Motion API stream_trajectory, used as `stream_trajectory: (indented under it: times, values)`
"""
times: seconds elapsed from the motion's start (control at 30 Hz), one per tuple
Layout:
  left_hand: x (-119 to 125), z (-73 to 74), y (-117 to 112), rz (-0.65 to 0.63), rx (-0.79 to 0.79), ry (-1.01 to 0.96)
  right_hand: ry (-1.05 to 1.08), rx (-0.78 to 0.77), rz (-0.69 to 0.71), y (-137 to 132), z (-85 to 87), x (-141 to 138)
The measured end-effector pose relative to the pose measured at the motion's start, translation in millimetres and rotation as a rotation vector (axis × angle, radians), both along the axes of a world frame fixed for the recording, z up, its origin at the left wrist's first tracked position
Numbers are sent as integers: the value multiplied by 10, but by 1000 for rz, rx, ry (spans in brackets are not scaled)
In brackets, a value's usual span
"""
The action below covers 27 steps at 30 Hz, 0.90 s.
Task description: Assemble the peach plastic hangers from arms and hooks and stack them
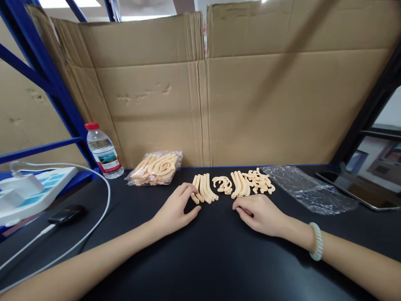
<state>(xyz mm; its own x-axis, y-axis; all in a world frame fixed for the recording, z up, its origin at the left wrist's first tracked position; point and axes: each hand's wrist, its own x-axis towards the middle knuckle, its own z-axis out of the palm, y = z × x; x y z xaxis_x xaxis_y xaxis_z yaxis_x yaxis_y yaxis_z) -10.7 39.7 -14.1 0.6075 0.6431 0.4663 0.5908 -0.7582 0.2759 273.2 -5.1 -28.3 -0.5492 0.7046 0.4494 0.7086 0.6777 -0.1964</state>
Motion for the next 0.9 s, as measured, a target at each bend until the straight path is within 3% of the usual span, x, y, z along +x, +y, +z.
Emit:
stream_trajectory:
  times: [0.27,0.6,0.7,0.83,0.9]
  values:
    - [-18,-4,-22,4,18,-18,-40,-110,60,-80,97,15]
    - [28,106,-251,-171,222,-140,-60,-129,72,-112,126,14]
    - [85,202,-443,-312,233,-76,-57,-127,69,-112,128,15]
    - [170,300,-831,-680,191,151,-55,-130,71,-103,127,16]
    - [195,305,-997,-716,108,211,-55,-131,71,-99,125,16]
